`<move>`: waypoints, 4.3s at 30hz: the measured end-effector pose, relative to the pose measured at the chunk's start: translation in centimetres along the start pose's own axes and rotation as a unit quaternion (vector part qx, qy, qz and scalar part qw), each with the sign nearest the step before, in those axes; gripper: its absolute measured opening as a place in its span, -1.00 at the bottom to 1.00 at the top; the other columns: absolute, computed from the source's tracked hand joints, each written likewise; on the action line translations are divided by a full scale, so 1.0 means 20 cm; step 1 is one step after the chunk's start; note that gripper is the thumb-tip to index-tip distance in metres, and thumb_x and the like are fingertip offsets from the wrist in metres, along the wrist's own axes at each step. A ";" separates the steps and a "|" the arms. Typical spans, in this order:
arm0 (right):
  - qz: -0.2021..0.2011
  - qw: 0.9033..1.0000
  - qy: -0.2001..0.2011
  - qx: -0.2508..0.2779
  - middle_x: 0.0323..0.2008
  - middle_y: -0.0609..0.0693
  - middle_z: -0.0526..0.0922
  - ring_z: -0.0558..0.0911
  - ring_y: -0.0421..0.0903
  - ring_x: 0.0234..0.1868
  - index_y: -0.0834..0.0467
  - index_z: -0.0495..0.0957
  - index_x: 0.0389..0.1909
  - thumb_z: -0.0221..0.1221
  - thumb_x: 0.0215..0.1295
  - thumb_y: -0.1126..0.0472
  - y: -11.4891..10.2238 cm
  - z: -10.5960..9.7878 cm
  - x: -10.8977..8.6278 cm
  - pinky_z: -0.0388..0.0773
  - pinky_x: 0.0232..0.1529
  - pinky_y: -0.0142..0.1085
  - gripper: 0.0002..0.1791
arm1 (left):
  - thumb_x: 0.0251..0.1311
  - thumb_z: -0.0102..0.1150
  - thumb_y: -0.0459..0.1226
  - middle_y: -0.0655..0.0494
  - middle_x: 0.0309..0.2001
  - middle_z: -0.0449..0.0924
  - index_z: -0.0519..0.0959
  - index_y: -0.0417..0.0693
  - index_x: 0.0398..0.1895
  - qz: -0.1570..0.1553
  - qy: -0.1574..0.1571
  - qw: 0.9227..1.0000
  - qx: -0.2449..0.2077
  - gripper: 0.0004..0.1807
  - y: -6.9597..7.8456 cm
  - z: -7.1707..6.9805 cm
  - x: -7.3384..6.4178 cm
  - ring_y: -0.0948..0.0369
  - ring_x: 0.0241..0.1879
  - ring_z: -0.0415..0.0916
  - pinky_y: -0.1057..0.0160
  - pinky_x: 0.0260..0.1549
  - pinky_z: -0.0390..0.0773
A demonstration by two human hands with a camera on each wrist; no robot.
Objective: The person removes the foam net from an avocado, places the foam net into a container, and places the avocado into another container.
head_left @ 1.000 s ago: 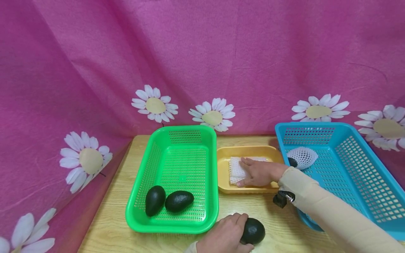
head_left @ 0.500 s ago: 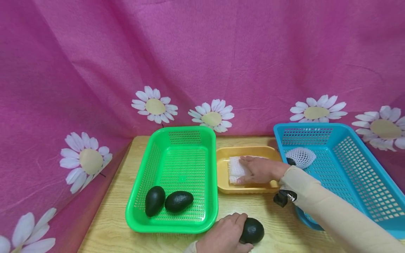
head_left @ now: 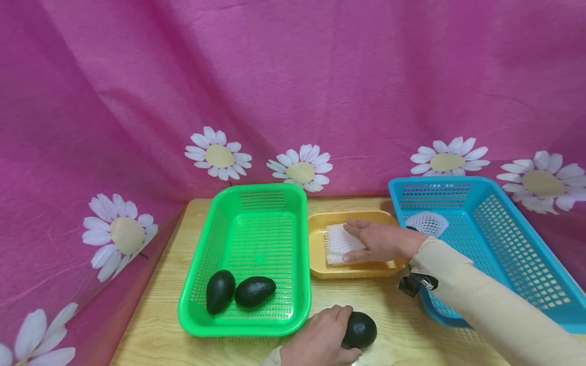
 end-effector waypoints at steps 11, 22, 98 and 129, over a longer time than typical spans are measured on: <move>-0.023 0.999 0.023 -0.004 0.60 0.24 0.22 0.29 0.28 0.57 0.24 0.22 0.57 0.10 0.37 -0.42 -0.04 -0.05 -0.08 0.31 0.52 0.16 0.01 | 0.11 0.44 0.12 0.09 -0.09 0.72 0.55 -0.15 0.19 0.006 0.014 1.000 -0.006 -0.28 -0.01 0.00 -0.01 0.31 -0.21 0.66 0.42 -0.27 0.61; -0.046 0.998 0.044 -0.009 0.49 0.22 0.42 0.45 0.28 0.46 0.14 0.43 0.45 0.06 0.33 -0.49 -0.09 -0.06 -0.24 0.48 0.39 0.16 -0.06 | 0.18 0.39 0.13 0.06 0.17 0.67 0.47 -0.19 0.35 0.017 0.019 1.000 0.000 -0.19 0.00 0.02 -0.01 0.24 0.09 0.66 0.33 0.03 0.66; -0.106 0.982 0.099 0.123 0.36 -0.26 0.49 0.53 -0.20 0.29 -0.05 0.11 0.63 0.34 0.00 -0.51 -0.23 0.53 -0.44 0.62 0.26 -0.16 0.23 | 0.20 0.39 0.08 0.13 0.12 0.68 0.46 -0.14 0.34 0.059 0.040 0.997 0.015 -0.26 0.03 -0.11 -0.02 0.30 0.04 0.65 0.40 0.01 0.64; -0.085 0.967 0.218 0.100 0.45 -0.13 0.43 0.48 -0.16 0.39 -0.11 -0.01 0.67 0.44 0.03 -0.36 -0.27 0.46 -0.37 0.60 0.30 -0.06 0.25 | -0.02 0.54 0.08 0.09 0.03 0.72 0.53 -0.13 0.24 0.049 0.172 0.980 0.083 -0.20 -0.06 -0.43 -0.10 0.27 -0.02 0.73 0.34 -0.10 0.74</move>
Point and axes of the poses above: each hand's wrist, its own x-axis towards the middle knuckle, its own z-axis out of the palm, y = z × x, the point moved 4 cm from there along x, towards the middle knuckle
